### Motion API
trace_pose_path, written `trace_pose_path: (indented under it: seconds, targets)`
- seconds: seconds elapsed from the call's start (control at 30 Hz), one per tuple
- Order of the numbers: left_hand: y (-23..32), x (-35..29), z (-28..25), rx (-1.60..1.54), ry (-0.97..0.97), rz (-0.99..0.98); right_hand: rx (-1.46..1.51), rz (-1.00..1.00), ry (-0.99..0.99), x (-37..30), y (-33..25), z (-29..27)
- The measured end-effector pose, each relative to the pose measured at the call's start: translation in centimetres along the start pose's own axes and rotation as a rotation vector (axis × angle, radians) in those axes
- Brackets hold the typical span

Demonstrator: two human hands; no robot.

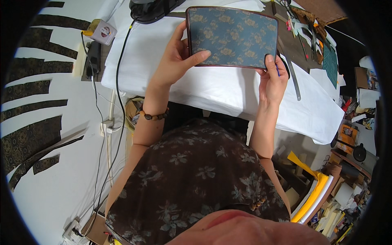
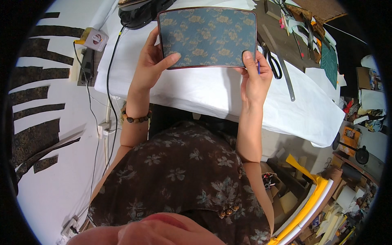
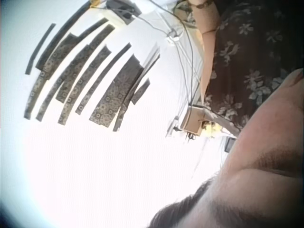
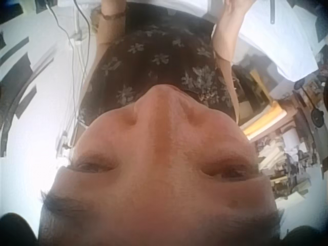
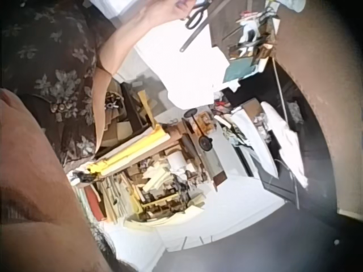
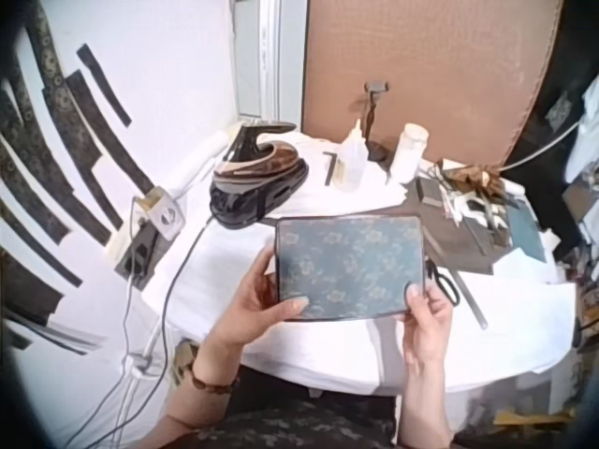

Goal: The person uses a small brush to apply a clear finish to the surface of a rectangular wooden object. They then place a patterned fabric piece onto the finished surface and smooth it down with their hands.

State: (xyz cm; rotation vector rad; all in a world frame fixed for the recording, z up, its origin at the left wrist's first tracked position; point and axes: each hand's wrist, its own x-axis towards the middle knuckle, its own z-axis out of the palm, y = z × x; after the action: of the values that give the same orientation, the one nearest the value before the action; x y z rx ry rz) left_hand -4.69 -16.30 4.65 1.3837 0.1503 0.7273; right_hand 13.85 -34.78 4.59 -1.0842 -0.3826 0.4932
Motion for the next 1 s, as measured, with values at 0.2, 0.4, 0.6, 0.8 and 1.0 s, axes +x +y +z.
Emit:
trace_pose_path:
  seconds: [0.2,0.4,0.6,0.8,1.0]
  targets:
    - [-0.1,0.0,0.0,-0.021,0.007,0.014,0.039,-0.023,-0.026,-0.3,0.4,-0.3]
    - [-0.2,-0.2,-0.1,-0.027,0.007,0.038,0.048,-0.046,-0.036,-0.6,0.3,-0.1]
    - [0.1,-0.3,0.0,-0.012,0.015,0.022,0.032,-0.068,-0.043,-0.5,0.4,-0.3]
    - [0.7,-0.4,0.2,-0.086,0.04,0.026,0.058,-0.071,-0.081,-0.8,0.0,0.4]
    - [0.6,-0.5,0.1,-0.077,0.052,0.026,0.02,-0.074,-0.082,-0.8,-0.5,0.6]
